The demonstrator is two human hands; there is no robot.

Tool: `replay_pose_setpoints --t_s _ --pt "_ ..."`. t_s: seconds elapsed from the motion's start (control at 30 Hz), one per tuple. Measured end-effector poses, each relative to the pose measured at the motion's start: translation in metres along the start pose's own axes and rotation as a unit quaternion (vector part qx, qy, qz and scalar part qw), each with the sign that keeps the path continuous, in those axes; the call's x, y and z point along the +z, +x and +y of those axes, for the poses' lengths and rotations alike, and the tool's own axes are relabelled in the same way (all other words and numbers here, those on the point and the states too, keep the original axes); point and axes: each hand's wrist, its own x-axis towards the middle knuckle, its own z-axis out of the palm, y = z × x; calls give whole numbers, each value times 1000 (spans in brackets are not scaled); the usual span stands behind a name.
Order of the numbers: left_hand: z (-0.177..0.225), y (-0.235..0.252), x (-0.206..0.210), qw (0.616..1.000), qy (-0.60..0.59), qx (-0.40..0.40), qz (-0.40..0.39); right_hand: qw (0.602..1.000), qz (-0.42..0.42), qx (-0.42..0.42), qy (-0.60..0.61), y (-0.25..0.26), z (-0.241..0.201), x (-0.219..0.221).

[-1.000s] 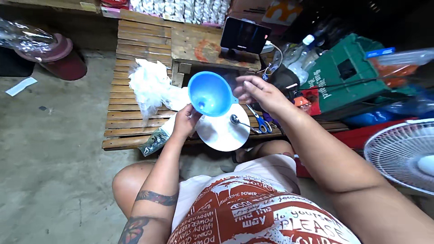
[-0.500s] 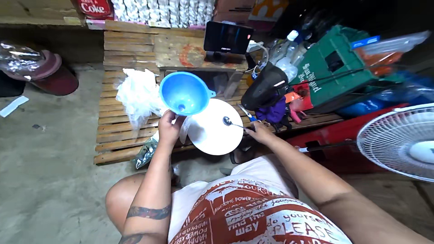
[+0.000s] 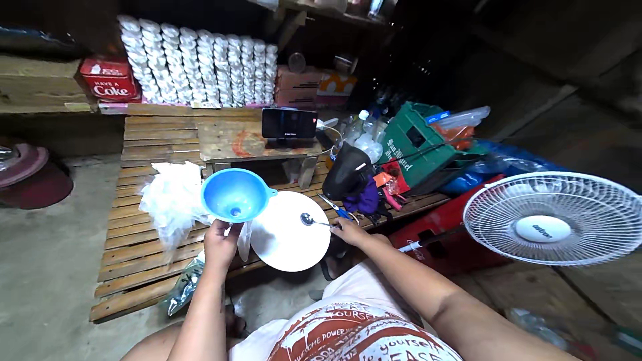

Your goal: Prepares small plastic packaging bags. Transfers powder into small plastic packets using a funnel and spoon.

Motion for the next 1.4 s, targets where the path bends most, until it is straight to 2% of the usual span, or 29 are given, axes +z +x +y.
replay_pose_setpoints --t_s 0.37,0.8,1.0,1.13,1.23,1.4 --pt "6 -1 1 1000 -3 -9 0 999 -20 19 16 -9 -4 0" --pt "4 -2 -2 1000 12 -8 -8 999 -35 -22 -3 -12 -7 -3" --pt "14 -3 -5 997 29 -77 -1 998 -40 -36 -9 -25 -30 -17" --pt "6 -6 -7 999 47 -11 -7 997 -11 -56 -42 -25 -38 -7" --pt "5 -5 -9 999 51 7 -14 992 33 -98 -79 -25 -47 -4" --pt "-1 2 -6 999 29 37 1 989 73 -115 -54 -13 -69 -7"
